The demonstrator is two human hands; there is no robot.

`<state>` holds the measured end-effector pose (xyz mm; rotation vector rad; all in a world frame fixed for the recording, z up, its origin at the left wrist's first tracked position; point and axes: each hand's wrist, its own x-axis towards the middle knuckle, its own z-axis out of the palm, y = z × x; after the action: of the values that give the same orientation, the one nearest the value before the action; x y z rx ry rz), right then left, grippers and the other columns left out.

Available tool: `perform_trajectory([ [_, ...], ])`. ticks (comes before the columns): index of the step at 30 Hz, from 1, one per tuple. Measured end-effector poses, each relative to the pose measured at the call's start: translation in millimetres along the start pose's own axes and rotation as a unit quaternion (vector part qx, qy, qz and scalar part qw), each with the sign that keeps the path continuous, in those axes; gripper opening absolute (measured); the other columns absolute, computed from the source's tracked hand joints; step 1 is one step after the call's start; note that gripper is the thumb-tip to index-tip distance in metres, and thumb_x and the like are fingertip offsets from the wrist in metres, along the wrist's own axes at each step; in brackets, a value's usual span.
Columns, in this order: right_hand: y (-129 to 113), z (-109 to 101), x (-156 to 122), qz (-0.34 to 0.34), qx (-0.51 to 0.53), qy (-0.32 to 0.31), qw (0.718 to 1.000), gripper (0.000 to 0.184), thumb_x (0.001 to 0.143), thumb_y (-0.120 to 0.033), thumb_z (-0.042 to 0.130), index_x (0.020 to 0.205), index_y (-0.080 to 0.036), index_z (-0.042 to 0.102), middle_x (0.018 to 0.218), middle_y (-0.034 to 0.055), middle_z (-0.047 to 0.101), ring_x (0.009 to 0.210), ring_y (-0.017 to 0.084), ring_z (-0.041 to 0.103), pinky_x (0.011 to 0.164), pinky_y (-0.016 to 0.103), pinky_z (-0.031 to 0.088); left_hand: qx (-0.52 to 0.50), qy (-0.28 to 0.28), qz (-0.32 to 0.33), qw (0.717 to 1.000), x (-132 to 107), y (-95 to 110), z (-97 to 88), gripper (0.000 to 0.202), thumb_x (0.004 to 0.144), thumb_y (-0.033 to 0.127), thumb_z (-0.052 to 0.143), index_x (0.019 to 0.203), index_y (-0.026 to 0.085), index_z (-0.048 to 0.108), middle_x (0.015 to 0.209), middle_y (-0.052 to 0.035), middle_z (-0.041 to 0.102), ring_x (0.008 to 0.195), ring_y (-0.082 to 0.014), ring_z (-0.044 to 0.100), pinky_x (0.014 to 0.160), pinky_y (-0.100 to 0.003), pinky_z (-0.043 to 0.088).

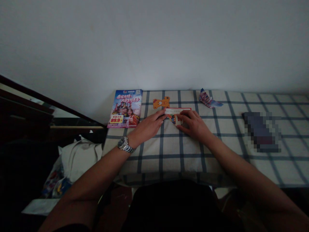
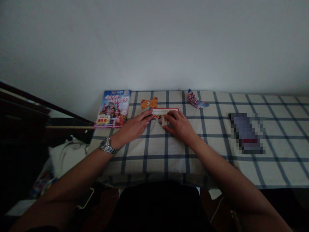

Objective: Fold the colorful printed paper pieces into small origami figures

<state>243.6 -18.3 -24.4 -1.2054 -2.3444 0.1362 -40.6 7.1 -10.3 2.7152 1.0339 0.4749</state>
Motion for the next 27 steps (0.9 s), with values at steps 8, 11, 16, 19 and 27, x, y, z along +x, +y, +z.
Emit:
perform_trajectory([
  [8, 0.5, 0.2, 0.3, 0.003, -0.007, -0.005, 1.0, 0.044, 0.1, -0.039, 0.067, 0.14, -0.021, 0.065, 0.132, 0.0168, 0.061, 0.12, 0.036, 0.058, 0.106, 0.057, 0.056, 0.037, 0.025, 0.002, 0.999, 0.3, -1.4, 5.6, 0.043, 0.112, 0.022, 0.036, 0.15, 0.014, 0.054, 0.158, -0.0142, 0.051, 0.133, -0.0256, 0.064, 0.112, -0.045, 0.06],
  [11, 0.0, 0.1, 0.6, 0.003, -0.007, -0.007, 1.0, 0.044, 0.1, -0.039, 0.067, 0.14, -0.021, 0.064, 0.132, 0.0162, 0.061, 0.121, 0.035, 0.059, 0.107, 0.056, 0.055, 0.046, 0.031, 0.005, 0.998, 1.1, -1.5, 3.6, 0.041, 0.112, 0.02, 0.037, 0.148, 0.015, 0.055, 0.157, -0.0133, 0.052, 0.133, -0.0247, 0.063, 0.112, -0.044, 0.059],
  [16, -1.6, -1.1, 1.0, 0.007, -0.016, -0.01, 1.0, 0.044, 0.1, -0.038, 0.067, 0.139, -0.018, 0.065, 0.132, 0.0171, 0.061, 0.121, 0.035, 0.058, 0.109, 0.055, 0.054, 0.119, 0.034, 0.007, 0.992, 1.7, 4.6, -6.1, 0.039, 0.107, 0.018, 0.047, 0.143, 0.014, 0.061, 0.15, -0.0159, 0.056, 0.137, -0.0329, 0.056, 0.116, -0.055, 0.052],
  [19, -2.7, -2.0, 0.9, 0.008, -0.016, -0.009, 1.0, 0.044, 0.1, -0.038, 0.067, 0.139, -0.018, 0.065, 0.132, 0.0172, 0.062, 0.121, 0.035, 0.058, 0.109, 0.055, 0.054, 0.121, 0.035, 0.008, 0.992, 1.8, 6.5, -6.9, 0.04, 0.106, 0.017, 0.047, 0.144, 0.015, 0.061, 0.146, -0.0163, 0.059, 0.135, -0.0337, 0.057, 0.112, -0.056, 0.054],
  [27, -1.9, -0.7, 1.4, 0.003, -0.011, 0.003, 1.0, 0.044, 0.099, -0.038, 0.069, 0.137, -0.017, 0.066, 0.132, 0.0176, 0.062, 0.121, 0.035, 0.059, 0.107, 0.054, 0.055, 0.063, 0.051, -0.007, 0.997, 2.7, -2.7, 0.8, 0.038, 0.11, 0.023, 0.045, 0.144, 0.017, 0.061, 0.143, -0.011, 0.063, 0.132, -0.0275, 0.059, 0.114, -0.049, 0.053],
])
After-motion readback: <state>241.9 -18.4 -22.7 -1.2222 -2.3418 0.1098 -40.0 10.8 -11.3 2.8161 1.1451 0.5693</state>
